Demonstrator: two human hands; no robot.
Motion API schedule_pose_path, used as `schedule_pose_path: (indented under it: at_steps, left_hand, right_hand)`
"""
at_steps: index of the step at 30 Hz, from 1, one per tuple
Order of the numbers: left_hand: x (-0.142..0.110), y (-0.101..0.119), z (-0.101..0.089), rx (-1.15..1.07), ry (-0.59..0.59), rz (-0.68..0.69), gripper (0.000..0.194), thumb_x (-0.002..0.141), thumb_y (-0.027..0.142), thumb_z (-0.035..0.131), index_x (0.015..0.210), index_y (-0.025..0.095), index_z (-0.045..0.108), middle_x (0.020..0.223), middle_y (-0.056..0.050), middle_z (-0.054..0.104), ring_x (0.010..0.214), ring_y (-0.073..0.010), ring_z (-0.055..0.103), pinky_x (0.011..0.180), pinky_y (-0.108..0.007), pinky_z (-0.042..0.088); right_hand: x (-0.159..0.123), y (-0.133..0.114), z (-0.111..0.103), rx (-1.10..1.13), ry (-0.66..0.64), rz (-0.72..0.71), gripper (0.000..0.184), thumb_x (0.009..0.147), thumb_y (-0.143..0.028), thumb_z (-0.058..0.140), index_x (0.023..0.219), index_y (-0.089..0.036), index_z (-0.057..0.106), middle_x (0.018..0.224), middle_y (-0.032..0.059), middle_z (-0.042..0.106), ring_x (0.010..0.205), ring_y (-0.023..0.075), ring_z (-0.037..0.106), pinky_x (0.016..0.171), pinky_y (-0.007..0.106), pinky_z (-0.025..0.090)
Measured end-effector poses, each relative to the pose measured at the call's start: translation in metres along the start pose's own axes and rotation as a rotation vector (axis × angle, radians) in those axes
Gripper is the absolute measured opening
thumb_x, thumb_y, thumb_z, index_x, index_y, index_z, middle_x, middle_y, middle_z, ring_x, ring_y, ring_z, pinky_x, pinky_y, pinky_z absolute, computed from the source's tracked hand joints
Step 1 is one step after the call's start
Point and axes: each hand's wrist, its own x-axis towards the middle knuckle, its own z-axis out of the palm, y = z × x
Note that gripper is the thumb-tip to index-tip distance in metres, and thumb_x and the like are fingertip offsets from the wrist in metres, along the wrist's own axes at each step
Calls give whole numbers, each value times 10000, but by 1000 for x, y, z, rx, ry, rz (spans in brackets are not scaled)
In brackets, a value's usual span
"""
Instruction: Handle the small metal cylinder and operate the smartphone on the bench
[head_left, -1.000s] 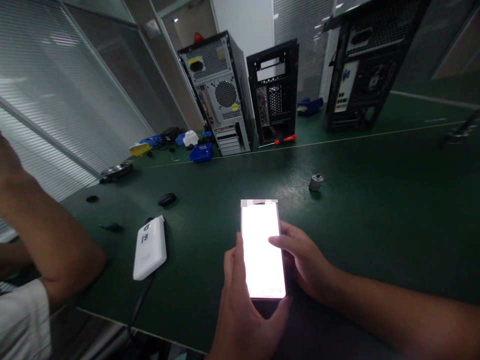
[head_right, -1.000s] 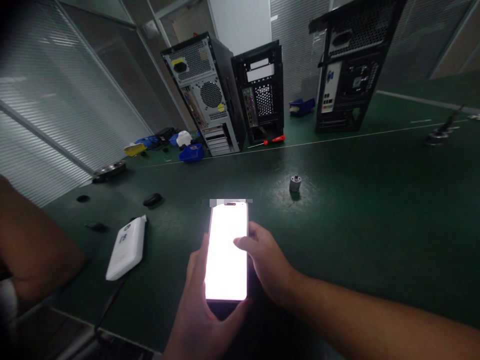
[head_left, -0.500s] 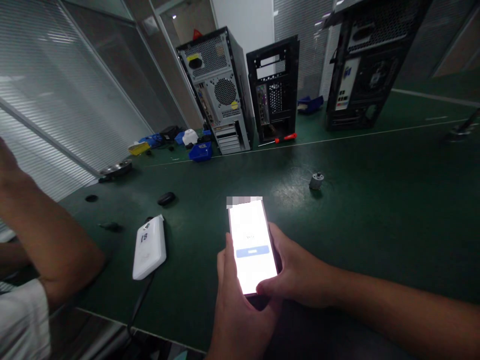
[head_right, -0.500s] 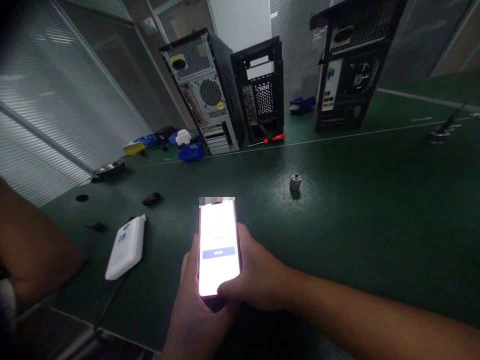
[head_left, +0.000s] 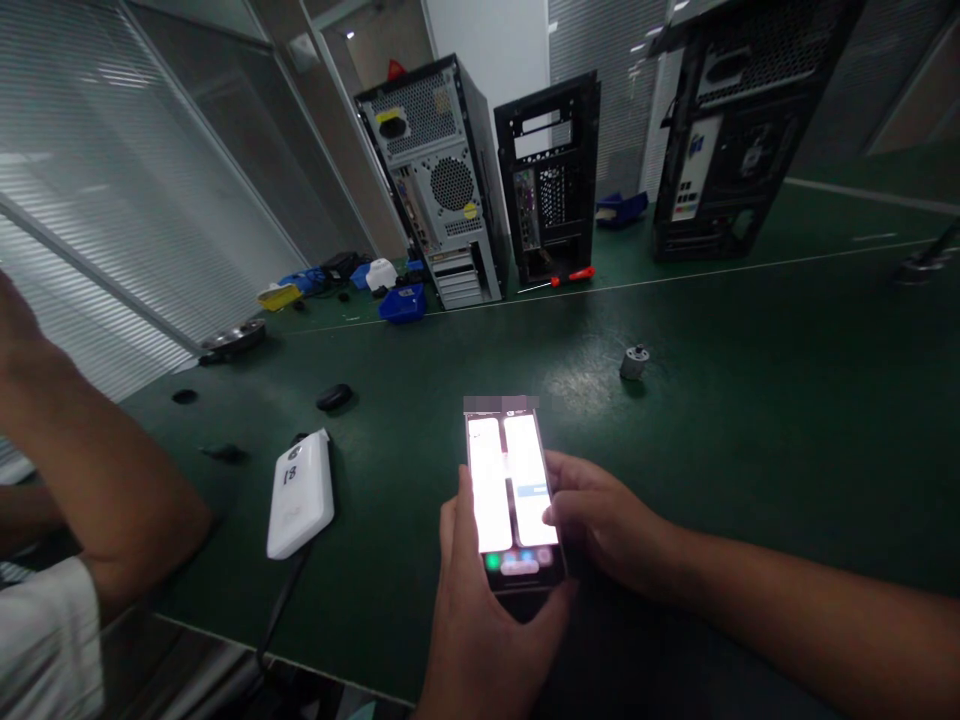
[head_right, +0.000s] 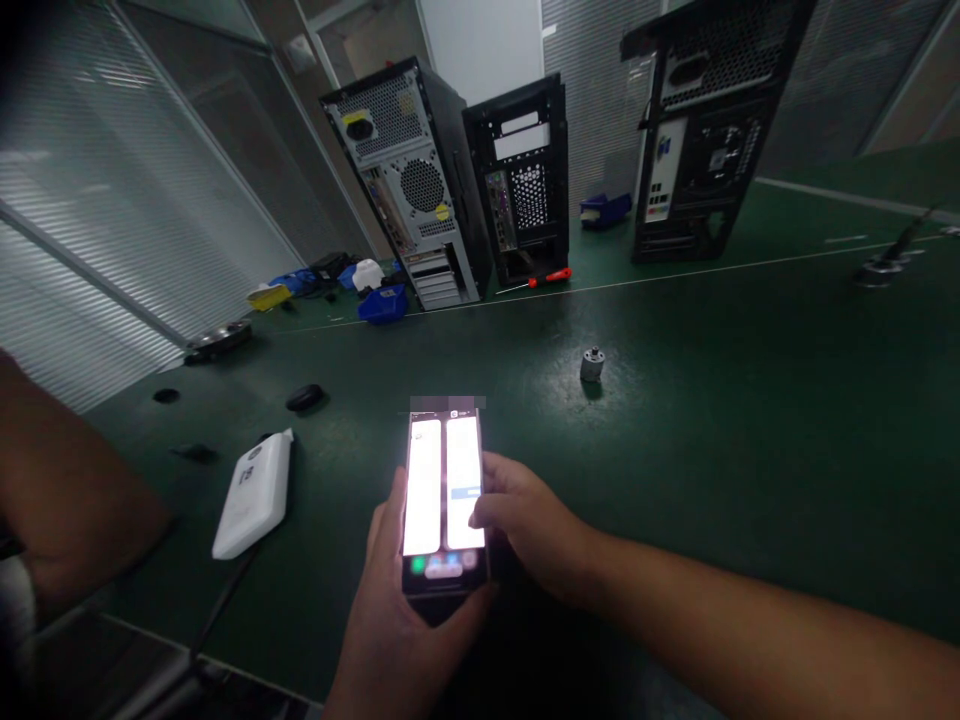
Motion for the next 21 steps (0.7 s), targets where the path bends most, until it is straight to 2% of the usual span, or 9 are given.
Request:
schedule_pose_path:
  at_steps: [3,6,8,9,11,14,18,21]
  left_hand:
    - [0,0,1,-14,6,-2,989,718,249,721,1541,236,173,1335,-129,447,1220,-312,512,988,-495,501]
    - [0,-1,1,-22,15,10,965,702,240,722,1527,214,220,1357,-142,435,1247,-327,491,1013,-511,480]
    - [0,-1,1,-20,16,20,950,699,240,723,1516,211,239,1371,-139,425,1271,-325,472,1040,-509,461]
    - [0,-1,1,-20,17,17,945,703,243,720,1514,214,236,1372,-135,423,1274,-320,469,1044,-505,459]
    - [0,-1,1,-25,15,5,942,713,246,714,1517,222,223,1364,-128,428,1268,-309,476,1039,-491,467]
    - [1,-1,0,-33,20,14,948,720,250,715,1523,222,212,1354,-128,437,1255,-306,490,1026,-480,480]
    - [0,-1,0,-29,38,47,960,709,255,727,1523,227,220,1348,-130,450,1242,-318,502,1012,-491,488]
    - [0,-1,0,-36,31,39,960,705,253,730,1521,231,223,1350,-133,447,1241,-321,502,1023,-506,476]
  right_hand:
    - [1,-3,3,17,42,40,526,604,-64,561,1114,-166,641,919,45,728,778,182,670,744,333,517]
    - [2,-3,5,44,152,38,326,749,-217,622,1066,-153,656,920,71,726,789,186,671,737,331,515]
    - [2,-3,4,73,194,33,324,848,-374,571,1060,-144,656,928,89,721,754,180,664,714,336,516]
    - [2,-3,3,69,173,37,341,852,-393,576,1072,-144,652,940,90,719,736,173,658,710,338,516]
    - [1,-4,1,13,57,45,390,761,-279,685,1129,-161,632,989,77,716,759,166,660,743,338,518]
    - [-2,-8,-1,-76,-92,11,621,615,-59,716,1209,-191,593,1071,62,704,919,195,672,850,363,513]
    - [-4,-9,-1,-105,-85,-16,602,644,-76,673,1227,-189,576,1100,75,698,1016,224,665,902,403,512]
    - [-4,-7,-1,-126,-94,-14,680,603,-29,668,1248,-210,558,1112,66,698,1020,224,666,896,398,519]
